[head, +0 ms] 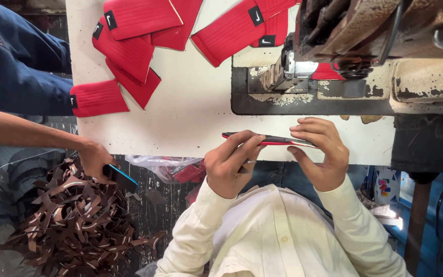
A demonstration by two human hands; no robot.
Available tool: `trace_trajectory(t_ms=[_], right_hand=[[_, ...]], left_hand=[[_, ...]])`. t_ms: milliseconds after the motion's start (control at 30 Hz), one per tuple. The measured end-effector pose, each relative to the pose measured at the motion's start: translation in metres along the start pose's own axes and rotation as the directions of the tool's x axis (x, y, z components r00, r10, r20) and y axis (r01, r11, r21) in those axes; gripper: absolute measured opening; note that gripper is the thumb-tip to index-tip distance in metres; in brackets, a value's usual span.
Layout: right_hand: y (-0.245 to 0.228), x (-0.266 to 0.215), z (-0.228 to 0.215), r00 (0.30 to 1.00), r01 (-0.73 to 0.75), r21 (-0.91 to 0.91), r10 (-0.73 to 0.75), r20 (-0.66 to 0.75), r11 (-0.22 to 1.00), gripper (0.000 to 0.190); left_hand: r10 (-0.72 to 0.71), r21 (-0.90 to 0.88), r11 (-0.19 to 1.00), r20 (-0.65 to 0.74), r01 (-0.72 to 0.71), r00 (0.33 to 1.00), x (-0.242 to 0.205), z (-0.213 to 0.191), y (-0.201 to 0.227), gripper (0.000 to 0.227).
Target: The person handles red and black fabric pieces, aligning them and using a sewing machine to stitch the edges. They repeatedly pick up fabric, position it under the machine's needle, and sew along the perimeter before moving to the next piece.
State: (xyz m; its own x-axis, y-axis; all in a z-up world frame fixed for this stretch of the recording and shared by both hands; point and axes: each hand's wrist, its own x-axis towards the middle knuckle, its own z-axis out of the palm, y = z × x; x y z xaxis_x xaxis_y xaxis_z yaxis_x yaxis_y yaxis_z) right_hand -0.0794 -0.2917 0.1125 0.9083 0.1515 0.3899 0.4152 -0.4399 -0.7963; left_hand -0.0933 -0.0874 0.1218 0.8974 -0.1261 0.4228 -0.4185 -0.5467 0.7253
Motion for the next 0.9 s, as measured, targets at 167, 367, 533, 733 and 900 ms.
trace_trajectory(t_ms=[167,367,533,733,900], right_hand=[[0.015,-0.016,-0.007,0.995,-0.096,0.150,0.090,0.048,0.984,0.031],[0.010,-0.016,-0.006,0.992,-0.117,0.186,0.105,0.071,0.976,0.031],[0.009,-0.015,-0.012,0.998,-0.023,0.136,0.016,0.053,0.990,0.035],[0.001,-0.009,-0.021,0.980,0.196,-0.062,-0.194,0.030,0.979,0.027],[-0.008,-0.009,-0.024,0.961,0.275,-0.175,-0.275,0.024,0.945,0.027]], left_hand=[[-0.041,-0.053,0.998,0.013,0.041,0.999,0.004,0.003,0.010,0.031],[-0.038,-0.117,0.992,0.000,0.038,0.999,-0.001,0.007,0.013,0.029],[-0.075,-0.234,0.968,0.069,0.089,0.995,-0.001,0.005,0.013,0.028],[-0.112,-0.366,0.917,0.149,0.160,0.982,-0.004,0.004,0.007,0.029],[-0.150,-0.458,0.863,0.173,0.214,0.973,-0.011,0.005,0.003,0.031]])
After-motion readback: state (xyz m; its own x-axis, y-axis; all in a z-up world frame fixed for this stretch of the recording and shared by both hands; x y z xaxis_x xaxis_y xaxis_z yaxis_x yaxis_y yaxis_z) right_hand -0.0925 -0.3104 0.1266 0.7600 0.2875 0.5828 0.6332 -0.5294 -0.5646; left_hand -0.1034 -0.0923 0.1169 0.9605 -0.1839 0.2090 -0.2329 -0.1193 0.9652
